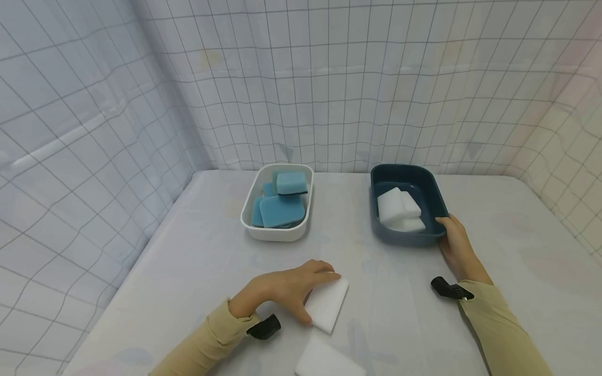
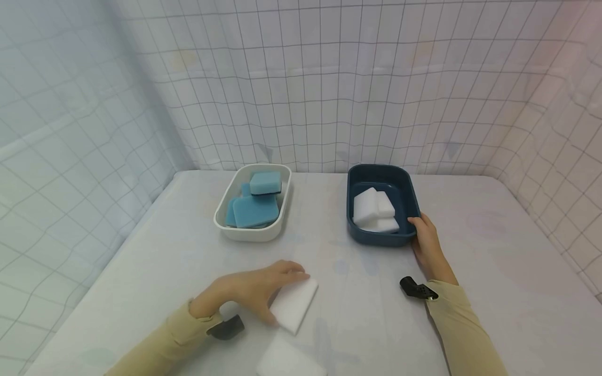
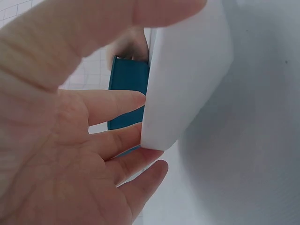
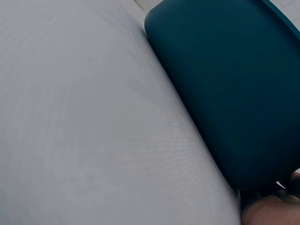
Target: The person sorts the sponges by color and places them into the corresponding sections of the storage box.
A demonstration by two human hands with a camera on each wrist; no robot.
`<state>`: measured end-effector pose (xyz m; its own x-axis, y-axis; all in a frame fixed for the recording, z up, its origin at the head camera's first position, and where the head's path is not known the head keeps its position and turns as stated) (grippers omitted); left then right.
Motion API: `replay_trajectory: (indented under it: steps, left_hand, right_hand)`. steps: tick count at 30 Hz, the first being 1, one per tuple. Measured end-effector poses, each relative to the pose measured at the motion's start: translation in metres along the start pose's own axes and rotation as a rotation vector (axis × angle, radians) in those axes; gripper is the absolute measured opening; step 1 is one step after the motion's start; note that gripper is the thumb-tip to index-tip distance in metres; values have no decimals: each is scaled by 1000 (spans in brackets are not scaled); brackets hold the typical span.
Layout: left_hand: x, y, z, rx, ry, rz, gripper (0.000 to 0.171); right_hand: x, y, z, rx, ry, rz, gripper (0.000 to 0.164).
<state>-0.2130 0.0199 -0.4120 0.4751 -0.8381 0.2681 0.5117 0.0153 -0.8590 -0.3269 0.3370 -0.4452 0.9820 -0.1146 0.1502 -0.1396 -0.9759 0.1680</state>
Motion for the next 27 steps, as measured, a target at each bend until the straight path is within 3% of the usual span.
replay_trajectory:
  steps: [15,21,27]
  left_hand:
    - [-13,-32,10,-55,25,84,92]
    - [-25,-44,14,-59,59,129,91]
    - [-36,-52,18,-51,71,127,92]
  right_hand:
    - [1,0,1,3,12,4,63]
    - [1,0,0,-2,6,4,63]
    - [-1,0,1,0,21,6,63]
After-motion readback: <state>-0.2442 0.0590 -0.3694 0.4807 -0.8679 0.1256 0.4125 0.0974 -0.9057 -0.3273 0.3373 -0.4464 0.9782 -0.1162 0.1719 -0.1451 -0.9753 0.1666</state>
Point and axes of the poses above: each hand's wrist, its own x-axis away from the middle knuckle, its own y-axis out of the palm, z = x × y, the point moved 9 cm from there along -x, towards the middle knuckle, and after that the axes turned 2 degrees about -y, right-handed, at the moved point
